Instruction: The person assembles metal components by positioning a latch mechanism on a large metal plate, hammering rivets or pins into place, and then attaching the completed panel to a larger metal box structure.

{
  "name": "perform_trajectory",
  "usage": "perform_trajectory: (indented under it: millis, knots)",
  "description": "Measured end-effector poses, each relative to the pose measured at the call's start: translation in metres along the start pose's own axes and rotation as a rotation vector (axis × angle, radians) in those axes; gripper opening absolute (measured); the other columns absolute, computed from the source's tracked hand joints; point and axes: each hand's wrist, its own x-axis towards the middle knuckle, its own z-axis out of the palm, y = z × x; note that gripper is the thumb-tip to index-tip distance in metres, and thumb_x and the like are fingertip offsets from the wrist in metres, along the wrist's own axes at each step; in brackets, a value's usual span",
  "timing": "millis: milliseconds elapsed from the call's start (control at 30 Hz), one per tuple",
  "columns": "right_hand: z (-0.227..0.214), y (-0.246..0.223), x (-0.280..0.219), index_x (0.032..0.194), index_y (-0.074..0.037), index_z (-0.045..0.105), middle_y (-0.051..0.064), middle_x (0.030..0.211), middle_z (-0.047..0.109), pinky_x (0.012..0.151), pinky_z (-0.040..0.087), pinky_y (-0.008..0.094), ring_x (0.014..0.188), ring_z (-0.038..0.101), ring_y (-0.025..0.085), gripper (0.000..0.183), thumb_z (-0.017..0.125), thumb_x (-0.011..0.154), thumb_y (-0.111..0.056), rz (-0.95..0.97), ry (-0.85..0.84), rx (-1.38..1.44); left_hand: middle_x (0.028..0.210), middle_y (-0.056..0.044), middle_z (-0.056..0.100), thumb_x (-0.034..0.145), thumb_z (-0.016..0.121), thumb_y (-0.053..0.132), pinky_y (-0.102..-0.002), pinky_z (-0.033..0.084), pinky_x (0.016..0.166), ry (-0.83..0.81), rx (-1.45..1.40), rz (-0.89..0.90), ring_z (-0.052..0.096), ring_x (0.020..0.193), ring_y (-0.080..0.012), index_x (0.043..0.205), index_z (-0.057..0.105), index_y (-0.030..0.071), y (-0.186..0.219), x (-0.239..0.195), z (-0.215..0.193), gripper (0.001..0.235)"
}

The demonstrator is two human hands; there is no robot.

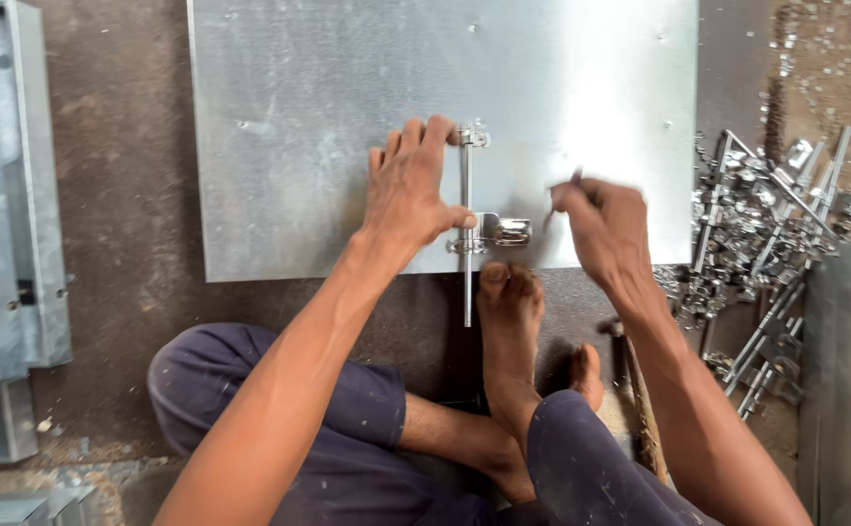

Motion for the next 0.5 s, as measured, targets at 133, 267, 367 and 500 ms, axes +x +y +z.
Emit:
perform_trajectory:
  millis: [133, 267, 367, 500]
  knots:
    - [0.008, 0.023, -0.022, 0.103, -0.001, 0.076, 0.008, 0.077, 0.075, 0.051, 0.042, 0.026, 0.055, 0.049, 0.013, 0.027, 0.056, 0.091, -0.015, 0.056, -0.162, 0.248, 0.109, -0.007, 0.062, 0.063, 0.095, 0.018, -0.048, 0.048, 0.089, 0.024, -0.095, 0.028, 0.062, 0.106, -0.0298, 0.109, 0.052, 0.012, 0.01, -0.015, 0.002, 0.063]
    - [0.027, 0.036, -0.016, 0.099, 0.006, 0.075, 0.011, 0.077, 0.072, 0.06, 0.049, 0.023, 0.062, 0.06, 0.01, 0.029, 0.055, 0.094, -0.013, -0.016, -0.145, 0.499, 0.105, -0.008, 0.062, 0.072, 0.089, 0.012, -0.046, 0.053, 0.078, -0.02, -0.115, 0.005, 0.067, 0.095, -0.0285, 0.108, 0.052, 0.011, 0.017, -0.02, 0.004, 0.051]
    - [0.023, 0.025, -0.024, 0.094, 0.01, 0.071, 0.014, 0.081, 0.069, 0.057, 0.043, 0.03, 0.062, 0.05, 0.015, 0.026, 0.053, 0.095, -0.009, -0.128, -0.108, 0.41, 0.101, -0.009, 0.064, 0.076, 0.085, 0.012, -0.044, 0.054, 0.075, -0.016, -0.112, -0.049, 0.068, 0.091, -0.0259, 0.109, 0.057, 0.01, 0.02, -0.027, 0.002, 0.043]
    - [0.024, -0.007, -0.078, 0.115, -0.002, 0.068, 0.009, 0.088, 0.071, 0.065, 0.054, 0.029, 0.072, 0.064, 0.013, 0.022, 0.058, 0.098, -0.011, -0.555, -0.251, 0.398, 0.111, -0.008, 0.069, 0.094, 0.066, 0.023, -0.045, 0.055, 0.063, -0.079, -0.882, -0.418, 0.066, 0.079, -0.0264, 0.118, 0.067, 0.011, 0.007, -0.038, -0.008, 0.027]
